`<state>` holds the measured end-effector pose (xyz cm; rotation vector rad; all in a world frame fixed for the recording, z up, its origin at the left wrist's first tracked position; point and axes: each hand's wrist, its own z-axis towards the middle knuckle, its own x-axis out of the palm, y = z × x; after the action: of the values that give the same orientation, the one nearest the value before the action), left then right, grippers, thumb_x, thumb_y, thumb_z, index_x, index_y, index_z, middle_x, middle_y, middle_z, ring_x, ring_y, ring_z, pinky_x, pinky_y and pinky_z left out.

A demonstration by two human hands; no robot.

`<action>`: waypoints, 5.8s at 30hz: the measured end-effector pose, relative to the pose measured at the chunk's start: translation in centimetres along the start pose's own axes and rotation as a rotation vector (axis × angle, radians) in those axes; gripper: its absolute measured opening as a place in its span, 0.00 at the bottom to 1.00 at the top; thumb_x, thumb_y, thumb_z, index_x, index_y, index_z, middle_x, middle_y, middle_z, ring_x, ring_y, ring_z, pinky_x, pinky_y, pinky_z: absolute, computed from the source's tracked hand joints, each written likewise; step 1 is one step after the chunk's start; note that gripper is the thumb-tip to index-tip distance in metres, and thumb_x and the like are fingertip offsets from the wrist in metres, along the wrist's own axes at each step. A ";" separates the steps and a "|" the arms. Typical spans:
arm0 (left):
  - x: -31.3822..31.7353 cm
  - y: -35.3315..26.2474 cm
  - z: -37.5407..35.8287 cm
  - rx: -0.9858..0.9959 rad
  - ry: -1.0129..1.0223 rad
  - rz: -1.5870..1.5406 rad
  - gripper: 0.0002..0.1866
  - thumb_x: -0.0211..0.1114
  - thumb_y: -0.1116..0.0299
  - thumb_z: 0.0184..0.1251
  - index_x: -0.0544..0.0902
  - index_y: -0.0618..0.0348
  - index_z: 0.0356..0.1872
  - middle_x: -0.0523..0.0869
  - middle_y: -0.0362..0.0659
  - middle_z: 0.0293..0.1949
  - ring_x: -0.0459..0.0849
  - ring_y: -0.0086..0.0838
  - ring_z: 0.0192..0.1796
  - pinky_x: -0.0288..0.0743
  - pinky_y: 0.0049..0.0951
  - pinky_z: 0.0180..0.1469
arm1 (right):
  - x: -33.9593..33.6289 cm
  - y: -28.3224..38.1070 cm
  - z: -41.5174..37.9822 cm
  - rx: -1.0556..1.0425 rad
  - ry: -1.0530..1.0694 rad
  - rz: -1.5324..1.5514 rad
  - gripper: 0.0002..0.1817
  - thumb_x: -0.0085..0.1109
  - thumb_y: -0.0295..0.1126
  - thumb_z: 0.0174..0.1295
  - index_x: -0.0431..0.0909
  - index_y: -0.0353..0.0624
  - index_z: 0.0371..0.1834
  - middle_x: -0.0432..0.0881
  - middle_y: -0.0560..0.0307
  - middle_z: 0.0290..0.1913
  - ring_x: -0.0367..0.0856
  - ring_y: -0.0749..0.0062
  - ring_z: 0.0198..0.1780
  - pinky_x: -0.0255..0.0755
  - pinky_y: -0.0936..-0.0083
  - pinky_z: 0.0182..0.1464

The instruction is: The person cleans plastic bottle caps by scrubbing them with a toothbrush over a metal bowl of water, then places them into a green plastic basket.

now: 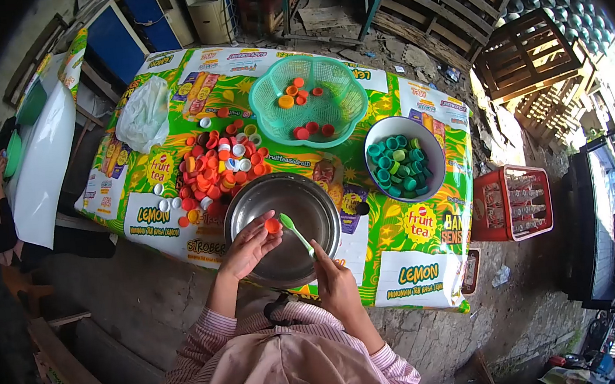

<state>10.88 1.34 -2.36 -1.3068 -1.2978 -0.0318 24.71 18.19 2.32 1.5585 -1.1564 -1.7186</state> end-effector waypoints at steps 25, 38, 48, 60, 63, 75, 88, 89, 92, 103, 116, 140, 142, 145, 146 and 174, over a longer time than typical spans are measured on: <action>-0.9 0.2 -0.7 0.023 -0.029 0.062 0.14 0.53 0.74 0.70 0.73 0.63 0.55 0.78 0.43 0.52 0.77 0.27 0.55 0.73 0.28 0.60 | 3.6 1.8 -1.6 -0.018 -0.130 -0.150 0.26 0.52 0.25 0.62 0.67 0.55 0.65 0.79 0.42 0.30 0.80 0.51 0.26 0.71 0.61 0.26; -1.5 0.8 -0.3 0.007 -0.071 0.093 0.16 0.53 0.75 0.70 0.70 0.64 0.57 0.76 0.43 0.55 0.75 0.27 0.57 0.70 0.29 0.63 | 3.0 1.9 -1.3 0.106 -0.062 -0.062 0.28 0.52 0.23 0.60 0.65 0.49 0.66 0.81 0.38 0.34 0.81 0.47 0.30 0.73 0.61 0.30; -0.6 0.4 0.1 0.056 0.021 0.107 0.16 0.54 0.74 0.70 0.70 0.62 0.57 0.76 0.43 0.54 0.75 0.28 0.58 0.69 0.30 0.63 | 3.2 1.6 -1.6 0.016 -0.120 -0.120 0.26 0.52 0.25 0.62 0.65 0.50 0.66 0.80 0.37 0.31 0.80 0.49 0.27 0.71 0.63 0.27; -0.1 0.1 0.0 0.044 0.029 0.087 0.15 0.54 0.73 0.70 0.71 0.62 0.56 0.77 0.42 0.53 0.76 0.26 0.57 0.69 0.30 0.63 | 2.4 2.0 -1.5 -0.001 -0.110 -0.152 0.27 0.51 0.24 0.62 0.64 0.51 0.66 0.80 0.40 0.31 0.80 0.49 0.27 0.71 0.61 0.26; -0.4 0.2 0.1 0.041 0.037 0.127 0.15 0.51 0.74 0.71 0.71 0.64 0.56 0.77 0.44 0.53 0.76 0.30 0.57 0.70 0.32 0.63 | 2.2 1.8 -1.2 0.072 -0.192 -0.082 0.27 0.52 0.24 0.61 0.64 0.52 0.66 0.80 0.41 0.31 0.80 0.47 0.27 0.71 0.59 0.26; -0.3 0.3 0.3 0.048 0.088 0.053 0.15 0.48 0.69 0.73 0.72 0.63 0.56 0.77 0.45 0.53 0.76 0.30 0.56 0.70 0.34 0.63 | 2.6 1.3 -1.5 -0.005 -0.152 -0.090 0.27 0.51 0.24 0.62 0.64 0.51 0.66 0.80 0.39 0.31 0.80 0.48 0.27 0.71 0.60 0.27; 0.3 0.2 0.0 0.087 0.047 0.081 0.16 0.54 0.74 0.69 0.69 0.63 0.57 0.75 0.41 0.54 0.75 0.26 0.58 0.68 0.30 0.64 | 2.6 1.3 -2.3 -0.014 -0.204 -0.155 0.27 0.50 0.25 0.62 0.64 0.53 0.66 0.80 0.42 0.30 0.80 0.49 0.26 0.72 0.60 0.26; 0.4 0.0 0.0 0.104 0.059 0.141 0.16 0.55 0.74 0.69 0.69 0.63 0.57 0.75 0.42 0.54 0.75 0.26 0.58 0.68 0.30 0.64 | 2.8 1.1 -2.5 -0.024 -0.167 -0.176 0.27 0.50 0.25 0.62 0.63 0.53 0.66 0.80 0.42 0.30 0.80 0.50 0.26 0.72 0.60 0.26; 0.4 0.2 -0.1 0.112 0.067 0.185 0.16 0.55 0.74 0.69 0.70 0.63 0.56 0.75 0.43 0.53 0.75 0.26 0.57 0.69 0.29 0.63 | 2.5 1.1 -2.2 0.013 -0.206 -0.122 0.28 0.50 0.24 0.62 0.63 0.53 0.67 0.80 0.40 0.31 0.79 0.48 0.26 0.71 0.60 0.28; 0.3 0.2 0.1 0.196 0.026 0.547 0.16 0.60 0.77 0.64 0.71 0.62 0.53 0.77 0.41 0.48 0.79 0.25 0.51 0.73 0.27 0.57 | 1.3 2.0 -1.8 0.035 -0.201 -0.024 0.27 0.50 0.21 0.60 0.66 0.49 0.65 0.80 0.36 0.33 0.81 0.47 0.30 0.72 0.65 0.30; 2.4 -1.7 -0.3 0.547 -0.095 1.036 0.45 0.68 0.81 0.47 0.55 0.60 0.68 0.82 0.46 0.39 0.83 0.28 0.41 0.79 0.28 0.48 | 0.7 0.8 -1.6 -0.050 -0.106 -0.198 0.28 0.51 0.26 0.61 0.65 0.57 0.66 0.81 0.46 0.32 0.80 0.51 0.28 0.73 0.60 0.28; 2.7 -1.8 0.2 0.569 -0.080 0.965 0.45 0.69 0.79 0.47 0.53 0.62 0.66 0.83 0.46 0.36 0.84 0.29 0.37 0.78 0.27 0.45 | 2.0 -0.2 -2.8 -0.009 -0.167 -0.121 0.28 0.50 0.22 0.60 0.64 0.52 0.66 0.80 0.42 0.33 0.79 0.46 0.28 0.71 0.59 0.29; 2.5 -1.8 0.2 0.572 -0.084 0.991 0.45 0.69 0.79 0.47 0.53 0.62 0.66 0.82 0.46 0.36 0.83 0.29 0.37 0.78 0.27 0.45 | 1.9 -0.4 -2.5 0.025 -0.203 -0.131 0.30 0.51 0.22 0.59 0.62 0.52 0.67 0.80 0.44 0.34 0.79 0.46 0.29 0.72 0.60 0.29; 2.4 -1.7 0.3 0.591 -0.075 0.997 0.45 0.69 0.79 0.47 0.52 0.62 0.67 0.81 0.46 0.36 0.83 0.28 0.38 0.77 0.27 0.46 | 1.5 0.5 -2.8 -0.088 -0.131 -0.096 0.30 0.51 0.22 0.59 0.61 0.52 0.68 0.80 0.43 0.34 0.79 0.47 0.29 0.72 0.60 0.29; 2.2 -1.7 0.3 0.589 -0.072 0.997 0.45 0.69 0.79 0.47 0.52 0.62 0.67 0.81 0.46 0.36 0.83 0.28 0.38 0.77 0.27 0.46 | 1.9 0.0 -2.9 -0.058 -0.094 -0.150 0.31 0.51 0.22 0.59 0.61 0.51 0.68 0.80 0.44 0.33 0.79 0.48 0.29 0.72 0.60 0.29; 3.0 -3.3 0.4 0.587 -0.014 1.411 0.16 0.69 0.66 0.50 0.82 0.53 0.42 0.78 0.41 0.38 0.75 0.37 0.45 0.68 0.36 0.50 | 1.2 -0.8 -3.1 -0.049 -0.262 -0.217 0.26 0.52 0.30 0.61 0.66 0.58 0.65 0.79 0.50 0.29 0.80 0.53 0.25 0.73 0.60 0.25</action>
<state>9.63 2.26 1.79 -1.4082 -0.1202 1.2314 27.61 16.85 1.19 1.5074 -1.0886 -2.1299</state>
